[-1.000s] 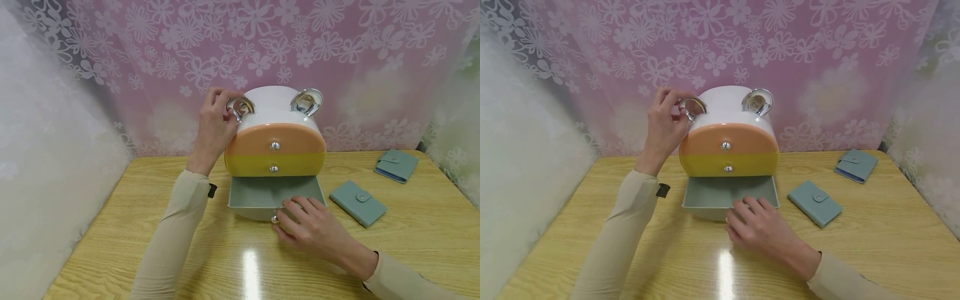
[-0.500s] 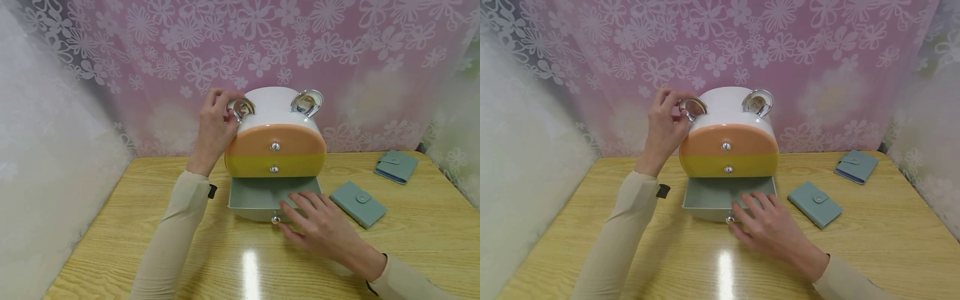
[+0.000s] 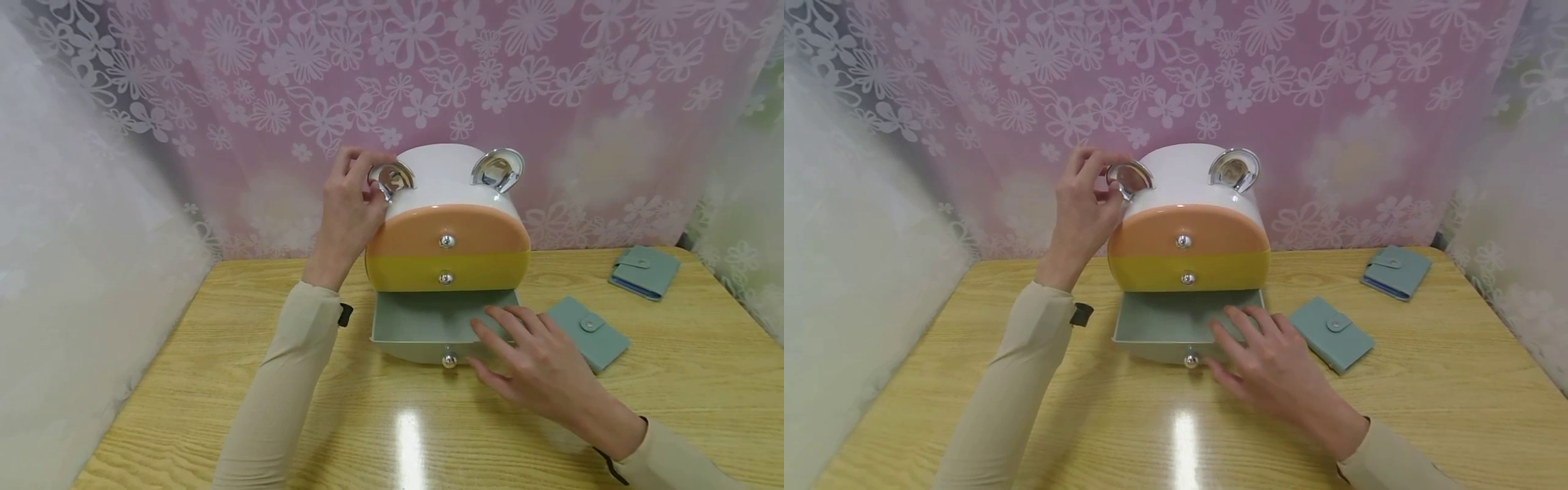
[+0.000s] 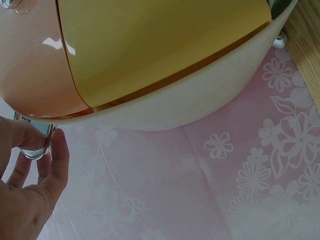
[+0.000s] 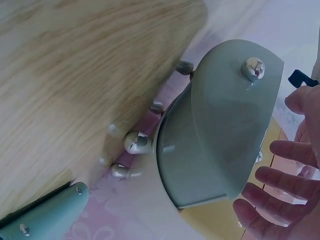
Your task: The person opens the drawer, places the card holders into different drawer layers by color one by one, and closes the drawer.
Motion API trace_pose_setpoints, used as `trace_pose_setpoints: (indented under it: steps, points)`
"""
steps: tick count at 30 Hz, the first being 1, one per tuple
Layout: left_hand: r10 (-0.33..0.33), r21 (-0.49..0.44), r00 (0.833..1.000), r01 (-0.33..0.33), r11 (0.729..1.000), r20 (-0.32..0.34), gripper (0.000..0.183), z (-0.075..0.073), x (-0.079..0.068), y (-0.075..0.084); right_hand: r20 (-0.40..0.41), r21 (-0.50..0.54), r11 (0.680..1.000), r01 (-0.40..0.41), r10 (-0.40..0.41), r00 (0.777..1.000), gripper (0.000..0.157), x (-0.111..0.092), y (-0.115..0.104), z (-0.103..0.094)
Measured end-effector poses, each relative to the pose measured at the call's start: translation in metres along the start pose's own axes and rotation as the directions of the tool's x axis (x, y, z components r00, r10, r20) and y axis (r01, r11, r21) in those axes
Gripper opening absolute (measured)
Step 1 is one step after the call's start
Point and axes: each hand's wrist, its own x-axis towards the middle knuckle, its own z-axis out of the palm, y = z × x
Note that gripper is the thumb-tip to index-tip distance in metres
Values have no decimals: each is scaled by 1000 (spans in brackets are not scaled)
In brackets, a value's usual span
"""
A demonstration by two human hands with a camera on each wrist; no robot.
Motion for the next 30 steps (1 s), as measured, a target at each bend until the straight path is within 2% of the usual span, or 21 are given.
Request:
trace_pose_setpoints:
  steps: [18, 25, 30]
  points:
    - [-10, 9, 1000, 10, 1000, 13, 37, -1, -2, 0, -31, 27, 998, -58, 59, 998, 57, -7, 11, -6]
    - [-7, 11, 1000, 7, 1000, 12, 36, -1, 0, 0, 7, 36, 995, -90, 90, 996, 60, -11, 18, -10]
    - [-10, 10, 1000, 10, 1000, 14, 36, -1, 0, 1, 4, 17, 995, -101, 101, 995, 61, -14, 24, -14]
